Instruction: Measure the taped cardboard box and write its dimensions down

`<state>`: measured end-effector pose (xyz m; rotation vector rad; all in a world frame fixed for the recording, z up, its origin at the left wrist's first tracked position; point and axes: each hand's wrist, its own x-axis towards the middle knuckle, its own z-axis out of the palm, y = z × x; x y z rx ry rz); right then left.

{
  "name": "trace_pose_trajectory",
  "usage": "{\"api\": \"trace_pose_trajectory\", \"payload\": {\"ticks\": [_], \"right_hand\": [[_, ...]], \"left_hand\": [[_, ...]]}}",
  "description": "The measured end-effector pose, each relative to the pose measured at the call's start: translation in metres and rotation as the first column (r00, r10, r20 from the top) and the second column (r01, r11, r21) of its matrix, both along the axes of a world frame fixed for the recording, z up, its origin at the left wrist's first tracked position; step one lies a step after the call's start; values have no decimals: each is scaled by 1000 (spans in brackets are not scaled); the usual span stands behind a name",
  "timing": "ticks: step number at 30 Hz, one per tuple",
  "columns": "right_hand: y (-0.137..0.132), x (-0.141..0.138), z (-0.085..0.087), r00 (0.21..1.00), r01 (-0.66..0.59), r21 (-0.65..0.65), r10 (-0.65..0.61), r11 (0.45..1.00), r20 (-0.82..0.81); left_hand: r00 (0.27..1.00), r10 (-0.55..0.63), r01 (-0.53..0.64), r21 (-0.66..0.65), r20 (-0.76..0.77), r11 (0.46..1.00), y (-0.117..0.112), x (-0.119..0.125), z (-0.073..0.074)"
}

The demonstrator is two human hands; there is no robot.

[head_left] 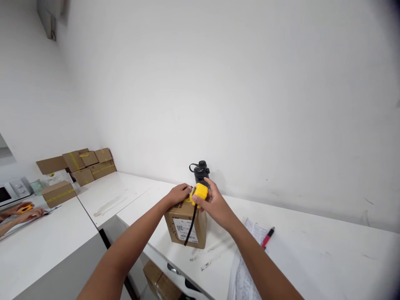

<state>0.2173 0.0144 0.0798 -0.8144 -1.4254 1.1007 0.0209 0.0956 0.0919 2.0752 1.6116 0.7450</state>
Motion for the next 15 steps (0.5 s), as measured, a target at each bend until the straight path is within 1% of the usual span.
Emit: {"api": "trace_pose_trajectory", "payload": {"ticks": [2,4,6,10,13,15], "right_hand": [[14,-4,-7,992,16,-136,-33,991,-123],[25,-8,-15,969,39,-258,-99,965,-225],[33,-10,-21,939,44,-310,-145,950,-311],[39,-6,-25,890,76,-250,-178,965,-421],[37,0,-21,849,74,-198,-167,977,-502],[34,5,-16,838,81,-161,-155,984,-523]], "left_hand": [[1000,1,-1,-3,-13,1000,2,0,-1],[1000,-9,9,9,-10,1000,5,-1,-2],[1000,-17,17,27,4,999,7,-4,-5],[1000,21,-21,9,1,1000,12,-9,-9],[999,19,-19,5,-30,1000,11,-7,-10],[1000,-4,4,-2,-12,1000,9,-5,-8]]}}
